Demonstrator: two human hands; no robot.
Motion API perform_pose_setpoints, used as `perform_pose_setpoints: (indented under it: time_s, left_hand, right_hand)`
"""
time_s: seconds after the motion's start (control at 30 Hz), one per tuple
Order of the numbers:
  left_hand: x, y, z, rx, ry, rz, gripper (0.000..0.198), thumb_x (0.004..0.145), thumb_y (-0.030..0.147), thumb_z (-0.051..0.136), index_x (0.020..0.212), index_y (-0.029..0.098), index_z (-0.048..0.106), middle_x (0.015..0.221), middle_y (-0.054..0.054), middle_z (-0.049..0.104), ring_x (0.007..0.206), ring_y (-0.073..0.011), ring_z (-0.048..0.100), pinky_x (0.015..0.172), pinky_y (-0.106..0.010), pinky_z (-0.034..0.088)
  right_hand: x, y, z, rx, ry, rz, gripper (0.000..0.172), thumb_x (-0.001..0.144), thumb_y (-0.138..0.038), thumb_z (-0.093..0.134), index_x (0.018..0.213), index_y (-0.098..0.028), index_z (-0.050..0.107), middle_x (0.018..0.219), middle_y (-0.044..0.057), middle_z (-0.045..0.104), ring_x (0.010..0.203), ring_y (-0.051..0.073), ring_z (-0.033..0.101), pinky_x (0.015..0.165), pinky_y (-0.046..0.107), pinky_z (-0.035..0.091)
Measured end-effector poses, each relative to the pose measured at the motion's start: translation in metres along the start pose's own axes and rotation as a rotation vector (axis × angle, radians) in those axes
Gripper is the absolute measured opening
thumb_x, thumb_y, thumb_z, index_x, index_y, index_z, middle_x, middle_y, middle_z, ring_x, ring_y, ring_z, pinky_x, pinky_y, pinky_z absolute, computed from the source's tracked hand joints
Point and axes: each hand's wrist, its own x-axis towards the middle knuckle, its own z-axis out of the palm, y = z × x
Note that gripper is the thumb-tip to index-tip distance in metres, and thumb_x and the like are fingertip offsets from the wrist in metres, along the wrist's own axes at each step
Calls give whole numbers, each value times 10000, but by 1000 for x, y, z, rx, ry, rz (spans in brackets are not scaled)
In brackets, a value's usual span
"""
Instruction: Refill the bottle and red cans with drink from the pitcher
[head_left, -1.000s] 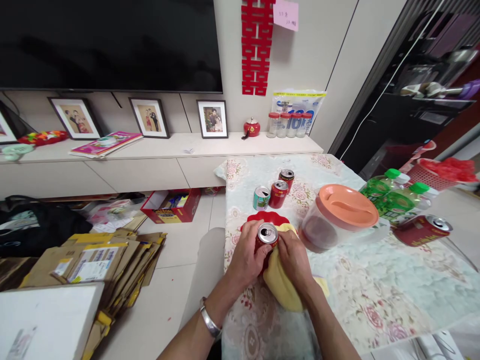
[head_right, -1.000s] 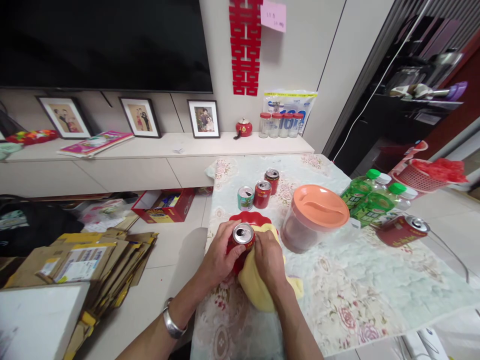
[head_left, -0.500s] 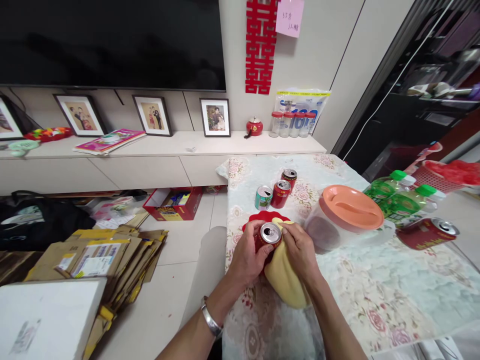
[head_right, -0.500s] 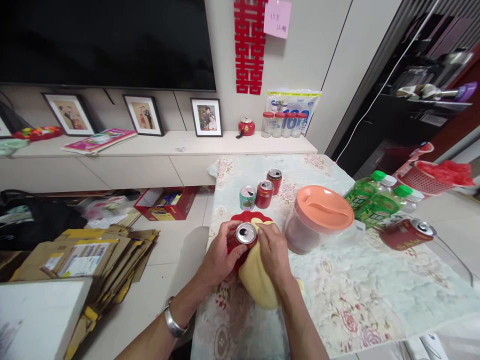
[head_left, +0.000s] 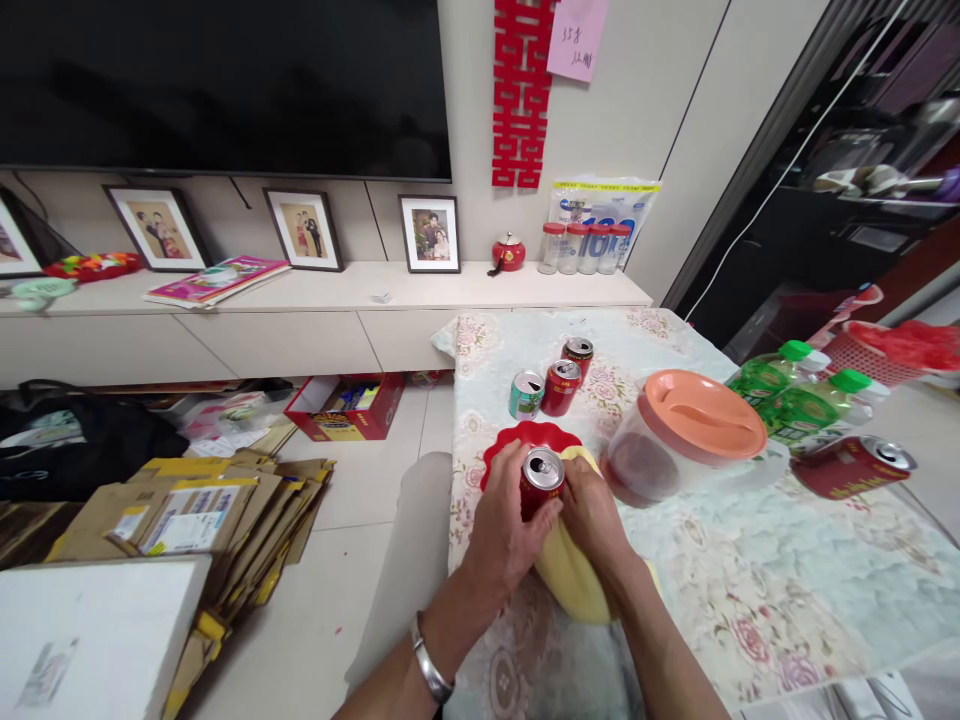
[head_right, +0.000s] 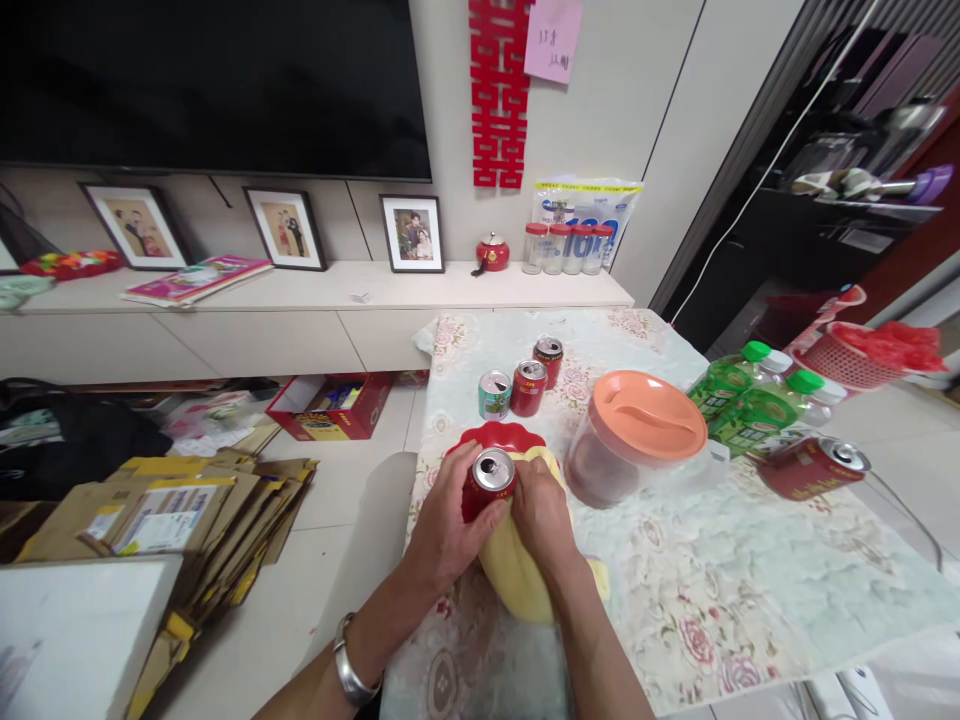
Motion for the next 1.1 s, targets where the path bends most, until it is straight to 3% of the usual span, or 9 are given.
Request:
perform_pose_setpoints:
  time_s: [0.2, 0.47, 0.8, 1.1]
  left_hand:
    - [5, 4, 0, 42, 63, -30, 512, 866, 156, 703, 1343, 223, 533, 1307, -113, 588, 1252, -287, 617, 1065, -470, 539]
    - [6, 3, -2, 19, 40, -1, 503, 889, 177, 671, 1361, 217, 503, 1307, -117, 572, 1255, -284, 596, 1085, -485, 522]
    - [16, 0, -15, -51, -64, -3, 533, 826, 172, 687, 1341, 220, 556, 1307, -111, 601, 1268, -287, 605, 1125, -504, 511]
    - [12, -1, -14, -88, -129, -21, 611, 866, 172, 598, 1465, 168, 473, 1381, -159, 495, 1355, -305, 529, 1195, -532, 437]
  right_hand:
    - [-5, -3, 3, 94, 94, -8, 297, 1042, -455, 571, 1030, -190, 704, 941, 20, 707, 861, 170, 678, 817, 383, 571]
    - [-19, -16, -14, 259, 252, -66, 358, 1044, -425, 487, 1142, -217, 762, 1016, 95, 747, 985, 235, 698, 890, 397, 551]
    - [22, -6, -10, 225, 48, -66, 320, 1030, -476, 593, 1047, -182, 717, 1032, 44, 749, 976, 197, 714, 919, 440, 573]
    - [10, 4, -2, 58, -64, -41, 269, 1032, -434, 602, 1024, -184, 701, 939, 15, 709, 852, 166, 680, 821, 384, 575]
